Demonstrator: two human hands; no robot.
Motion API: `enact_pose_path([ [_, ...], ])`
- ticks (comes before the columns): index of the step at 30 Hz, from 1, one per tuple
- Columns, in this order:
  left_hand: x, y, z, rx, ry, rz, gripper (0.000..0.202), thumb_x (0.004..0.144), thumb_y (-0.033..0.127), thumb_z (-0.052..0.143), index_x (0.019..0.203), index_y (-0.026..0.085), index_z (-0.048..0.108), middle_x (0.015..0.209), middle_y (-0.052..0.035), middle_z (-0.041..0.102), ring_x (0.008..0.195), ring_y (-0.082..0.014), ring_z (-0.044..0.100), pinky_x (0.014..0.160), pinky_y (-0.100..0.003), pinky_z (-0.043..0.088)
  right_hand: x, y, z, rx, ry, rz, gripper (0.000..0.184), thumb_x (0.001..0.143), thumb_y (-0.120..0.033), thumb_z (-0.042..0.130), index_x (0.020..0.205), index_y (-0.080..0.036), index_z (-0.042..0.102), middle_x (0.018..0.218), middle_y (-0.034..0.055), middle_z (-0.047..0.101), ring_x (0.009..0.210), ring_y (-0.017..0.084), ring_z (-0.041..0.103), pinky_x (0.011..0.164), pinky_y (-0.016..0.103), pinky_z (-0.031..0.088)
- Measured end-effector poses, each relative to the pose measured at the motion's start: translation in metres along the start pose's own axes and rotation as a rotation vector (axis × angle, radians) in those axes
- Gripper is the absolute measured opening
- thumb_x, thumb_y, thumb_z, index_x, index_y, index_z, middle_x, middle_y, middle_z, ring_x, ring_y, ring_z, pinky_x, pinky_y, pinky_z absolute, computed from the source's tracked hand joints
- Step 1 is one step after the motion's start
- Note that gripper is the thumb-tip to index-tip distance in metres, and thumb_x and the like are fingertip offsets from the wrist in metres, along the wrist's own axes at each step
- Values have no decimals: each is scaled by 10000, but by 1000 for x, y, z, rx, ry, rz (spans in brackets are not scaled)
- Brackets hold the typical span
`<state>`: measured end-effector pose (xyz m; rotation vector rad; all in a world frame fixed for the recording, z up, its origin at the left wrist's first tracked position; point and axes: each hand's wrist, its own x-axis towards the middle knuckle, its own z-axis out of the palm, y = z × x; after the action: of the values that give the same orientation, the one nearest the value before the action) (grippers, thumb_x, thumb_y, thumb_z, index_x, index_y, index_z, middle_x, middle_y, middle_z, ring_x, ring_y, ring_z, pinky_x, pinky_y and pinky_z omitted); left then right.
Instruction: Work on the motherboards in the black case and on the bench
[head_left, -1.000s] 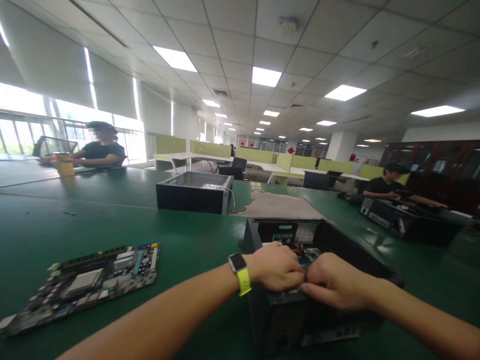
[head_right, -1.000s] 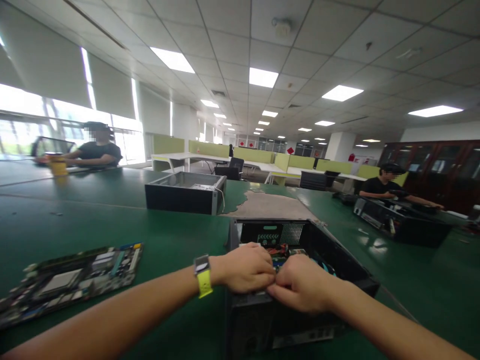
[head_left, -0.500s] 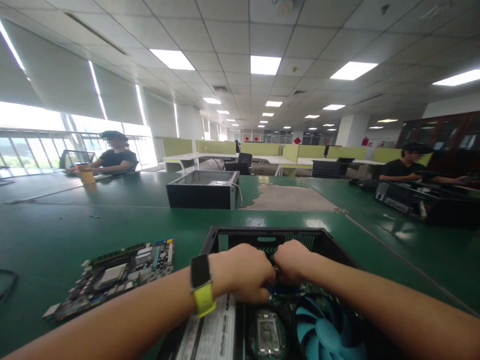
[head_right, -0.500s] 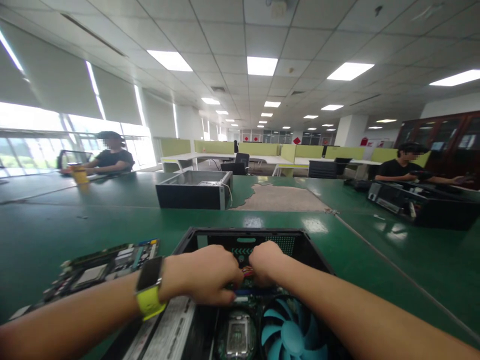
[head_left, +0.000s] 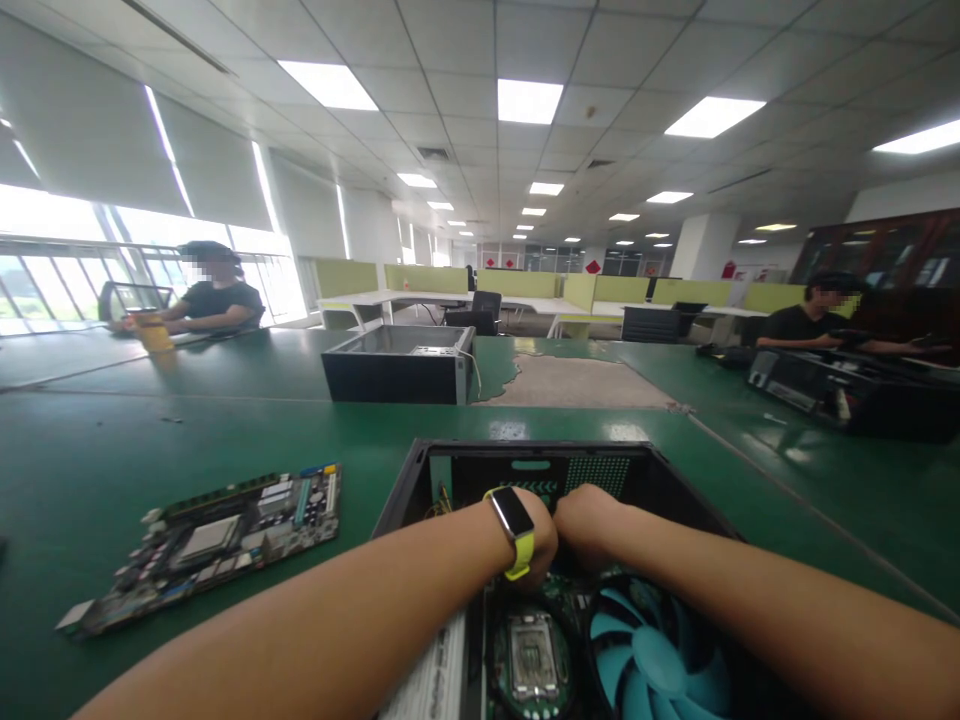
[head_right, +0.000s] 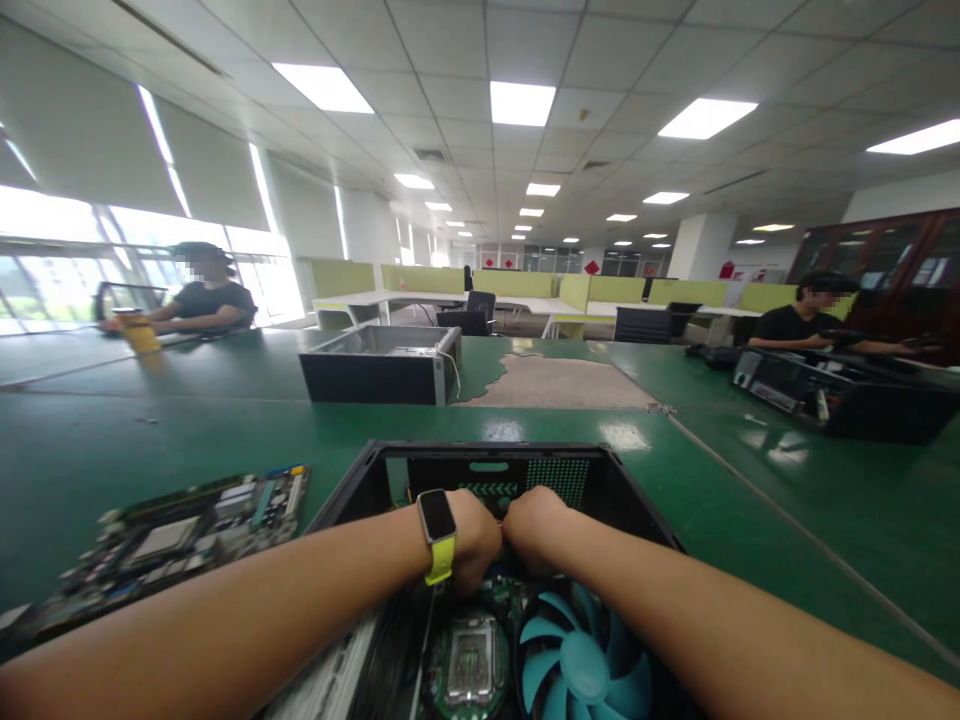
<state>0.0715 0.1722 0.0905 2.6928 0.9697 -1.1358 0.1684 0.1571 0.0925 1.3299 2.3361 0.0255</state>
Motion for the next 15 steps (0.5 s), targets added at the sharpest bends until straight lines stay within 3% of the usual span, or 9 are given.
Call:
enact_pose_path([
  [6,-2,0,-2,4,64,-7,244,565,292,735,754,138,743,777,-104,731,710,-243,637,730,-349,510,-7,6,-8,-80,-8,41,310,636,-182,685,939,-123,712,968,181,705,935,304,668,782,375,514],
  [9,-2,-1,0,4,87,-10,216,564,290,732,720,141,741,788,-111,732,693,-253,637,746,-385,511,-9,4,-9,-92,-16,44,300,665,-188,666,953,-119,711,988,178,703,944,294,665,786,362,512],
  [15,13,-4,10,-58,123,-35,175,475,307,778,452,198,644,451,-31,612,565,-233,607,667,-359,512,-8,1,-8,-107,-58,67,347,621,-180,696,958,-101,711,977,189,703,936,316,665,766,380,521],
])
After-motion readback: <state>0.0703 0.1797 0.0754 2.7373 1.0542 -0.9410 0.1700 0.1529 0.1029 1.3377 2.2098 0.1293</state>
